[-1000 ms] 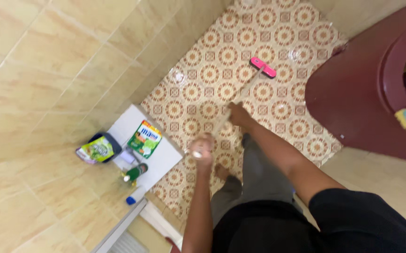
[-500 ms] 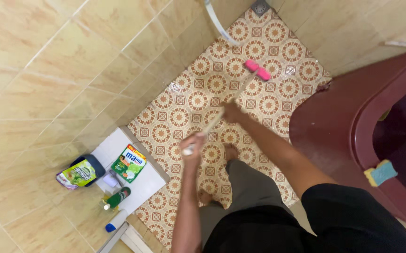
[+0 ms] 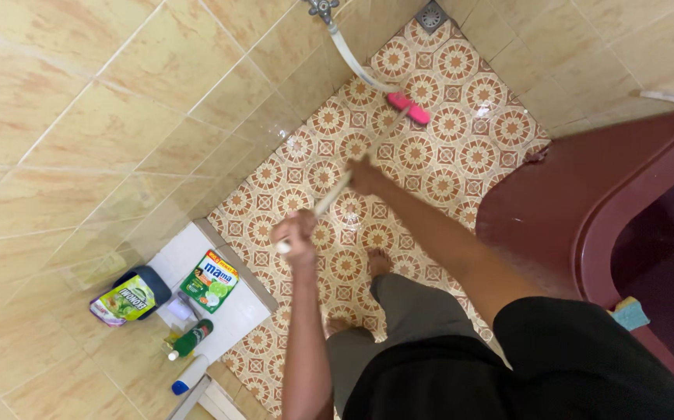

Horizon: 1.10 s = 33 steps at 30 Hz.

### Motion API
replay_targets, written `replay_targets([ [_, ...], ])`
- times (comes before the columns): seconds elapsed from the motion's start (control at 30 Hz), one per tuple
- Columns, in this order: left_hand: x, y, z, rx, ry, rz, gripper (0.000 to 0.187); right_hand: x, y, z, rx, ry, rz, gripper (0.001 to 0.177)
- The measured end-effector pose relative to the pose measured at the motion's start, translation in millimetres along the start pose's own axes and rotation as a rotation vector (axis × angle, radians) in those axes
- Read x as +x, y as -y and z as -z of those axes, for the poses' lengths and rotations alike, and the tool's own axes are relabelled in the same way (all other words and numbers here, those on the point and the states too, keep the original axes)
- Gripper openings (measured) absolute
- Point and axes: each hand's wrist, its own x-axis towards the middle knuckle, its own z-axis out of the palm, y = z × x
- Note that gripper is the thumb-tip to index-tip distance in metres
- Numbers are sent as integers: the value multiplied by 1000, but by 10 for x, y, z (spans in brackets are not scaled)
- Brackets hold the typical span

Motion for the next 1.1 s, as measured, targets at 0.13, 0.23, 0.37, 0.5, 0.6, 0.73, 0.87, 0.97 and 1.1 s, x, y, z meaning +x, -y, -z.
replay_targets([
  [0.13, -173, 313, -459, 77, 96, 200, 48, 169, -703, 226, -34, -138, 1, 35],
  [0.23, -42, 341, -530, 56, 105, 218, 50, 247, -760, 216, 29, -190, -30, 45],
  [0.37, 222, -146, -361, 263, -104, 530, 32, 377, -335, 149, -74, -159, 15, 46],
  [0.5, 468, -605, -20, 344, -187, 236, 36, 290, 440, 113, -165, -91, -70, 43],
  [0.6, 573, -737, 169, 9, -152, -23, 40, 164, 1011, 140, -200, 63, -123, 37],
  [0.73, 688, -772, 315, -487, -109, -84, 52, 26, 1350, -49, -118, -24, 108, 42],
  [0.87, 840, -597, 346, -252, -158, -15, 56, 137, 1163, -228, 87, -250, 157, 51],
  [0.97, 885, -283, 422, -159, 43, 107, 52, 420, 788, -64, 160, -213, 136, 49],
  [1.1, 788, 482, 492, -84, 157, 177, 44, 698, 384, 181, 56, -203, 109, 56],
])
